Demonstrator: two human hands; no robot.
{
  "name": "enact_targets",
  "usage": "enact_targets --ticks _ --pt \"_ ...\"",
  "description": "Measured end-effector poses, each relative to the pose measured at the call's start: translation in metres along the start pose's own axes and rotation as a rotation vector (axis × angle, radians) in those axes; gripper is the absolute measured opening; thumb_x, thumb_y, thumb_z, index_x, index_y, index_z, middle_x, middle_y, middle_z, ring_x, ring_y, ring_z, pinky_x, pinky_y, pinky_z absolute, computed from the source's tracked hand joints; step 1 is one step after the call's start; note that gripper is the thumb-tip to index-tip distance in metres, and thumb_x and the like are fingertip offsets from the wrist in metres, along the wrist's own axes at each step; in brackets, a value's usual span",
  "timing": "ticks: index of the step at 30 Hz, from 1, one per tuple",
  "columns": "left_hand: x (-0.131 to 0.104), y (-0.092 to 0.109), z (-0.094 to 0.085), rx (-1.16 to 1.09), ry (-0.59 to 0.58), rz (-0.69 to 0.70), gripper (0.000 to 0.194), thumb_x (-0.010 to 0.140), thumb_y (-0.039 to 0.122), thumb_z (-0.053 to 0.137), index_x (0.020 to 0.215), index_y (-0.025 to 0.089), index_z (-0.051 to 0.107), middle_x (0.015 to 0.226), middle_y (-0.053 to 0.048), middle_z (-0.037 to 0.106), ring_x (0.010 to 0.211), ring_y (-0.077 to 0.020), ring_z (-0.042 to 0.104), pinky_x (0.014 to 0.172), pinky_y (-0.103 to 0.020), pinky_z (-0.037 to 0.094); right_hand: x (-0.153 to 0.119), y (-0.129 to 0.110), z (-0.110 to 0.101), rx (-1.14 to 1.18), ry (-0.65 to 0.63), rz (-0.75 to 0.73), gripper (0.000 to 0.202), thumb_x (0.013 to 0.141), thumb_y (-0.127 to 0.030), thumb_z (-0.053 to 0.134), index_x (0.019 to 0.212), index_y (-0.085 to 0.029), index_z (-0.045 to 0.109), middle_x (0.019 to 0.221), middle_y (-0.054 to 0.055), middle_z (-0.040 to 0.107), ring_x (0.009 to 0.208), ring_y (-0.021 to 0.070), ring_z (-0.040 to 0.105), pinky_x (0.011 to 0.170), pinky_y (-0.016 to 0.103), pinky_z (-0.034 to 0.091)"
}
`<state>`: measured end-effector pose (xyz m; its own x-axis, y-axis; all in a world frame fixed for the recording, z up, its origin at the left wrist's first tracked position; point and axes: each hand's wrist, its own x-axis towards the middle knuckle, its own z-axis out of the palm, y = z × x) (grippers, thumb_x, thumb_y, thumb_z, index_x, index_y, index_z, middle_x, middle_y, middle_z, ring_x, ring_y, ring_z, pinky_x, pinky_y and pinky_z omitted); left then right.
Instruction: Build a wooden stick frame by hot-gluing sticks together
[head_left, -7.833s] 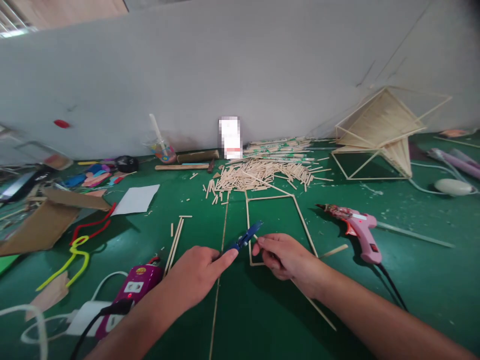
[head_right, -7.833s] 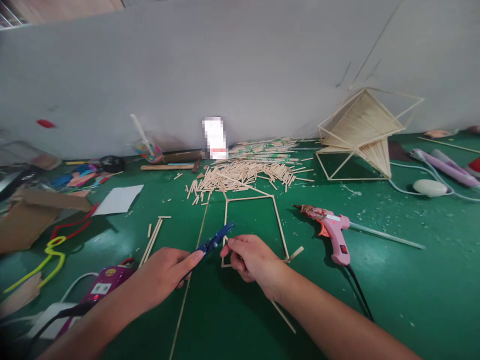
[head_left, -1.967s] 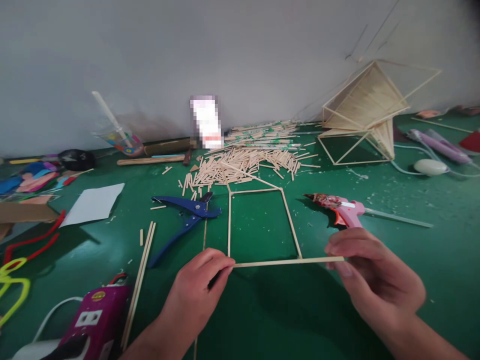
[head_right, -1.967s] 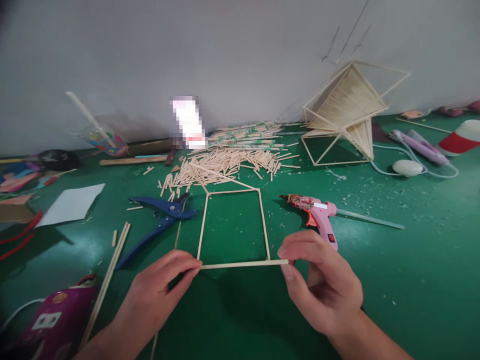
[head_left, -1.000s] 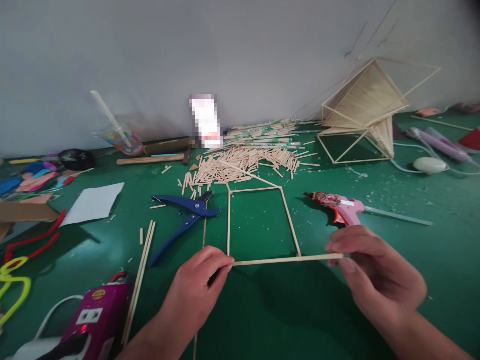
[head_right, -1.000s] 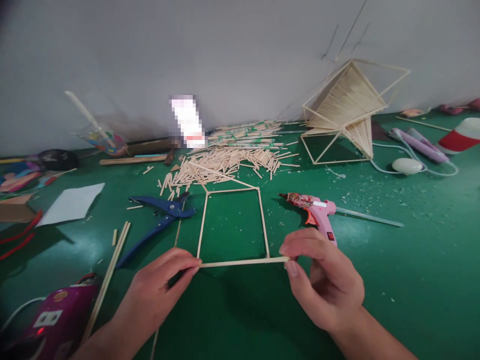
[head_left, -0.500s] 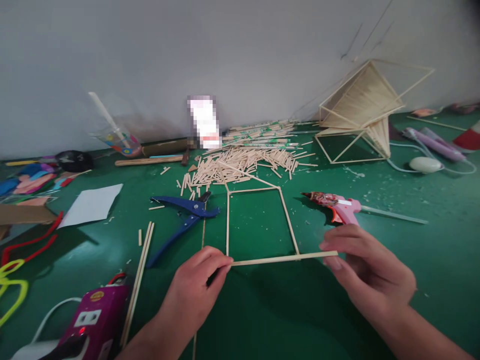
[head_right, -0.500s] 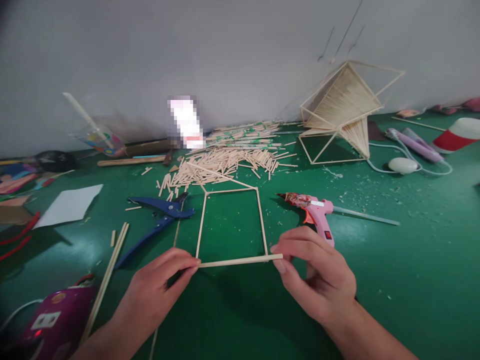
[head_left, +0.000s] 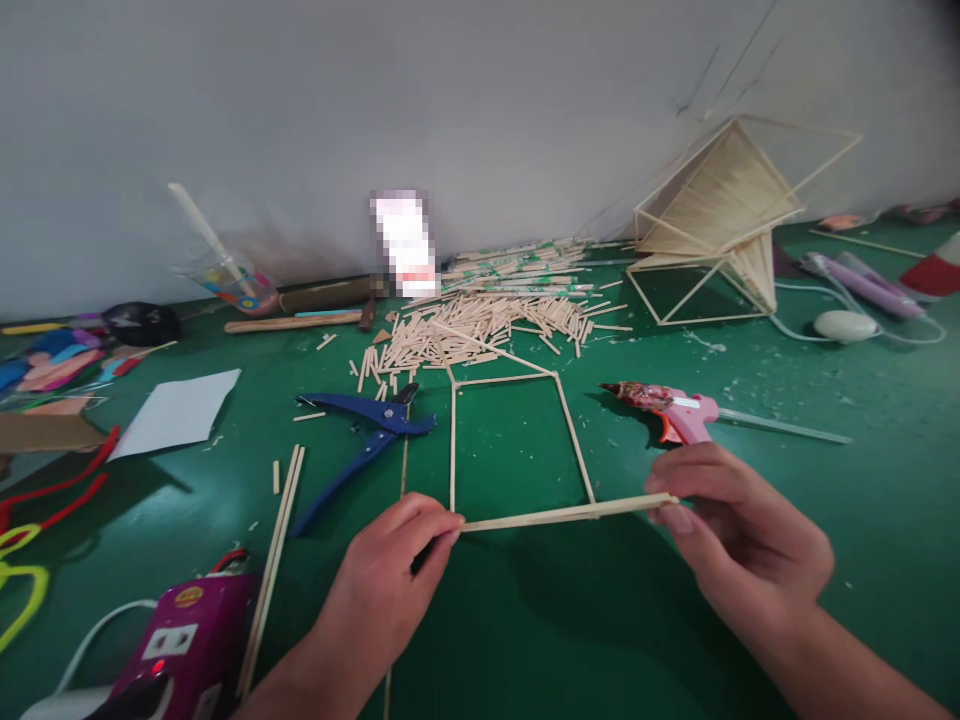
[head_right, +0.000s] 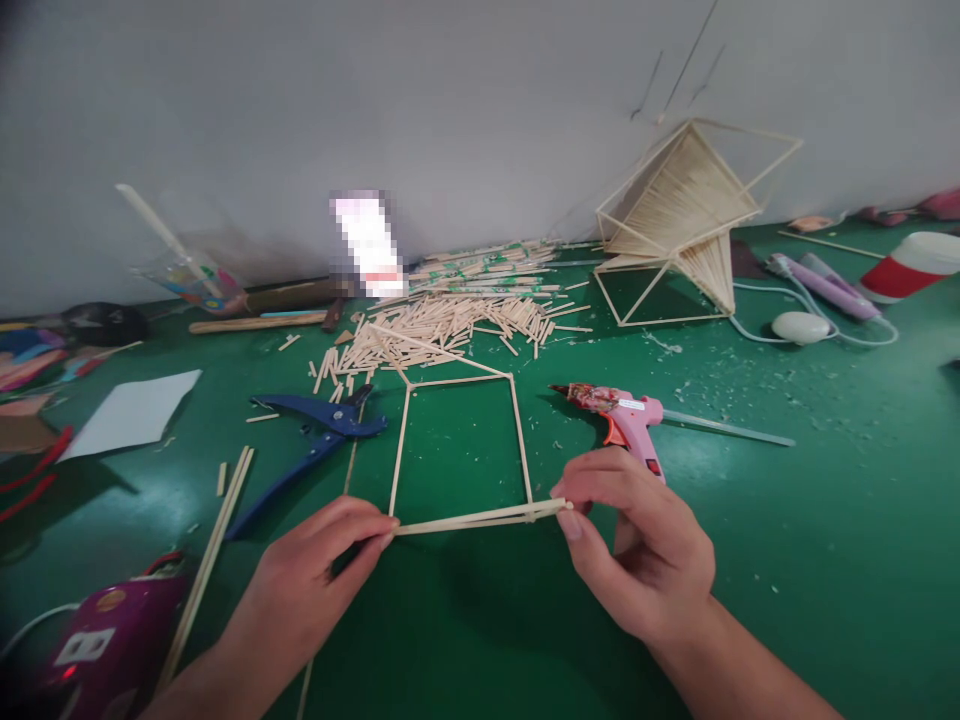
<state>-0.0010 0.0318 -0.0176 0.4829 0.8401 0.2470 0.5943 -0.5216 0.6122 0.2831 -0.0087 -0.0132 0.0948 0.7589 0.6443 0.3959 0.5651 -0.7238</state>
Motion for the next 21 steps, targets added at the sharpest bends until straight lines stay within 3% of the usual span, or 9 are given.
enact_targets --ticks 21 --pt "0.001 0.0002 -0.0001 0.025 -0.022 -0.01 0.016 0.089 0.015 0.053 0.088 0.022 0.067 0.082 0.0 0.066 0.074 -0.0102 0.065 0.069 -0.019 0.051 0.0015 -0.0019 -0.0003 0.006 -0.015 -0.014 0.035 0.072 0.0 0.059 0.099 -0.02 0.067 0.081 0.006 0.064 0.071 0.0215 0.06 0.049 0.033 0.05"
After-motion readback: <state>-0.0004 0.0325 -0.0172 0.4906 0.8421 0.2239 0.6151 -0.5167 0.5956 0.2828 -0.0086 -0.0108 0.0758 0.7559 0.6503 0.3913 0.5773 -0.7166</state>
